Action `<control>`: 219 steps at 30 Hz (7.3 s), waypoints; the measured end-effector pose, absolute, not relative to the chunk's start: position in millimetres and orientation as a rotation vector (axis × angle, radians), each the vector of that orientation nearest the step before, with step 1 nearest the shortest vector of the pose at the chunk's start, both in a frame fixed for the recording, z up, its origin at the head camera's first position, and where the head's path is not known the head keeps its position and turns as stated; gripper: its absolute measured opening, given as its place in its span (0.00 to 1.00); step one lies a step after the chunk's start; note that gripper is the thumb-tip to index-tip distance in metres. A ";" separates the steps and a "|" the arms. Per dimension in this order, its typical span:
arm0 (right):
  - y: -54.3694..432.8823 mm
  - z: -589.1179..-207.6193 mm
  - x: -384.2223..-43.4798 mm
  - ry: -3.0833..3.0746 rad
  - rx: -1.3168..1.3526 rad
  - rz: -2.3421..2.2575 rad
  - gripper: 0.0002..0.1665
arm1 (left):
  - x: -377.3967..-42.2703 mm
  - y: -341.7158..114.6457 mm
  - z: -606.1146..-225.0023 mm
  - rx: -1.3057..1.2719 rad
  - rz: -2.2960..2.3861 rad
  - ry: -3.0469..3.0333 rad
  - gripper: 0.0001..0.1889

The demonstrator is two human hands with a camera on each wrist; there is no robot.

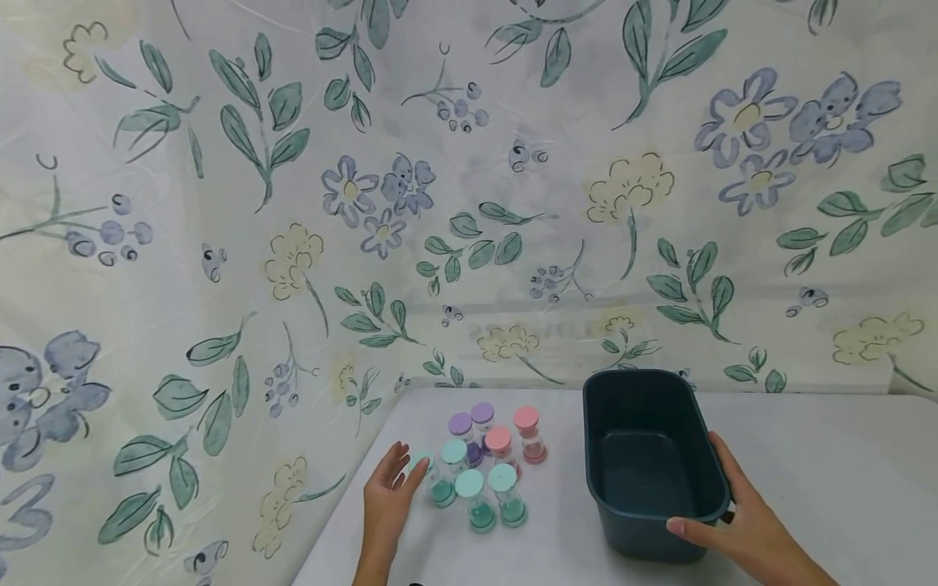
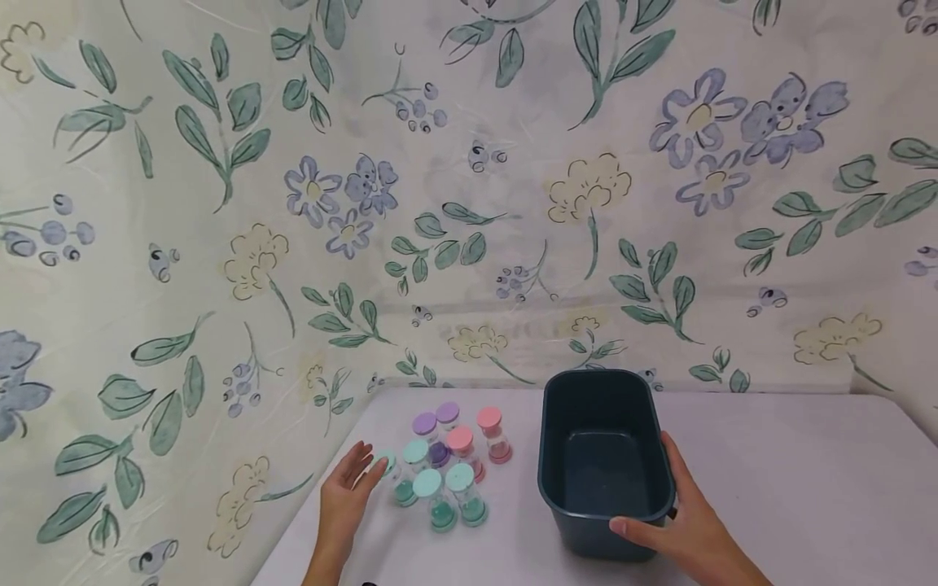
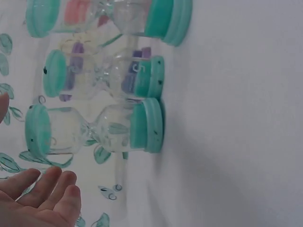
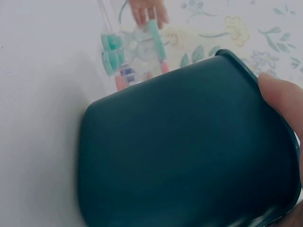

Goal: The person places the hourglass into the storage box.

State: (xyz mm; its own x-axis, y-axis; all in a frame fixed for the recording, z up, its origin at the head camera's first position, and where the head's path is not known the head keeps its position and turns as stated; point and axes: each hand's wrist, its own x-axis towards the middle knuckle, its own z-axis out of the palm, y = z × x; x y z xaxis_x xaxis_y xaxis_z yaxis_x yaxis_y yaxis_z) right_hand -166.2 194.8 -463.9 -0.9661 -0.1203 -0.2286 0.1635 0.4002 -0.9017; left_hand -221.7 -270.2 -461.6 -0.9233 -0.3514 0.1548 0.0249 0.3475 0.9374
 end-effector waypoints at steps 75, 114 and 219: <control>193.6 -463.0 -164.3 2.447 0.022 -1.603 0.78 | -220.9 -247.5 -385.8 0.006 -1.575 -2.093 0.24; 195.7 -463.7 -163.5 2.486 -0.013 -1.586 0.76 | -285.6 -106.2 -362.2 -0.518 -1.881 -2.227 0.19; 194.8 -465.0 -164.2 2.475 -0.010 -1.622 0.75 | -309.0 -5.7 -382.9 -1.032 -0.235 -3.062 0.18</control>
